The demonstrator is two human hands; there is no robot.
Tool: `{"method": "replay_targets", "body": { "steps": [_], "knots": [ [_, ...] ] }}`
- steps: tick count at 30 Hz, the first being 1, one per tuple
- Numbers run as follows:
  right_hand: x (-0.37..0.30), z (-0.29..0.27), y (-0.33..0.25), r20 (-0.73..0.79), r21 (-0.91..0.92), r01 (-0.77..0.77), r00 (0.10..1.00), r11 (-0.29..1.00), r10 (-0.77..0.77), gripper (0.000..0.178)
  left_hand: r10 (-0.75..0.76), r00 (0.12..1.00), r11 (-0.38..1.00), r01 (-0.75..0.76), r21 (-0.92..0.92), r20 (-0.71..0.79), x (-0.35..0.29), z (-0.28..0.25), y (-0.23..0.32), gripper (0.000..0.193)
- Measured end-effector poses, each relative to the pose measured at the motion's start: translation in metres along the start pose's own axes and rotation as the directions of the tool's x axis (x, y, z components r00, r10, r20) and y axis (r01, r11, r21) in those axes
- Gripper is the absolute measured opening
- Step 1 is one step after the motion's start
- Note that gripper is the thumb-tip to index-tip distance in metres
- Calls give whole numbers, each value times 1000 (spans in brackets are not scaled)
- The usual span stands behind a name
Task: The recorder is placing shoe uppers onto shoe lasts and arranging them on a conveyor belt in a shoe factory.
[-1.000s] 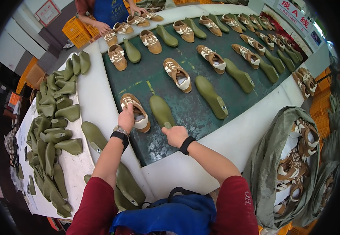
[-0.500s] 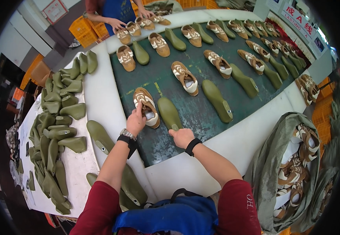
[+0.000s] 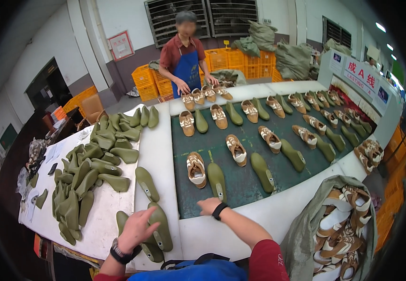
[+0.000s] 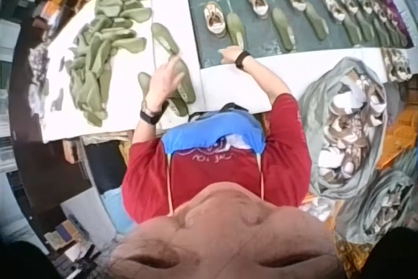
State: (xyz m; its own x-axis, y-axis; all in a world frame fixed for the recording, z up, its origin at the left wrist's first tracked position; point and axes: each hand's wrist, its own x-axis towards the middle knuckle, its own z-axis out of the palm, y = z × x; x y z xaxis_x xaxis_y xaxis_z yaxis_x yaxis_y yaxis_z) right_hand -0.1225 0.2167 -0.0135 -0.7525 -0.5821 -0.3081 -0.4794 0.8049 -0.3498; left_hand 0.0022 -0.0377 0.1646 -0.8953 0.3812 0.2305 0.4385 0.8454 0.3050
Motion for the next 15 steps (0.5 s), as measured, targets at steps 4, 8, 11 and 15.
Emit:
{"method": "replay_targets", "body": {
  "steps": [4, 8, 11, 15],
  "knots": [
    [2, 9, -106, 53, 127, 339, 936, 932, -348, 61, -334, 928, 921, 359, 153, -165, -102, 18, -64, 52],
    [5, 58, -200, 81, 118, 389, 913, 914, -399, 74, -650, 751, 734, 661, 158, -120, -200, 74, -135, 60],
    [15, 95, -210, 7, -7, 271, 963, 963, -271, 65, -692, 721, 718, 692, -81, 24, -216, 90, -141, 68],
    [21, 96, -205, -23, 24, 253, 967, 967, -252, 48, -681, 731, 699, 660, -276, 25, -208, 101, -159, 86]
  ]
}}
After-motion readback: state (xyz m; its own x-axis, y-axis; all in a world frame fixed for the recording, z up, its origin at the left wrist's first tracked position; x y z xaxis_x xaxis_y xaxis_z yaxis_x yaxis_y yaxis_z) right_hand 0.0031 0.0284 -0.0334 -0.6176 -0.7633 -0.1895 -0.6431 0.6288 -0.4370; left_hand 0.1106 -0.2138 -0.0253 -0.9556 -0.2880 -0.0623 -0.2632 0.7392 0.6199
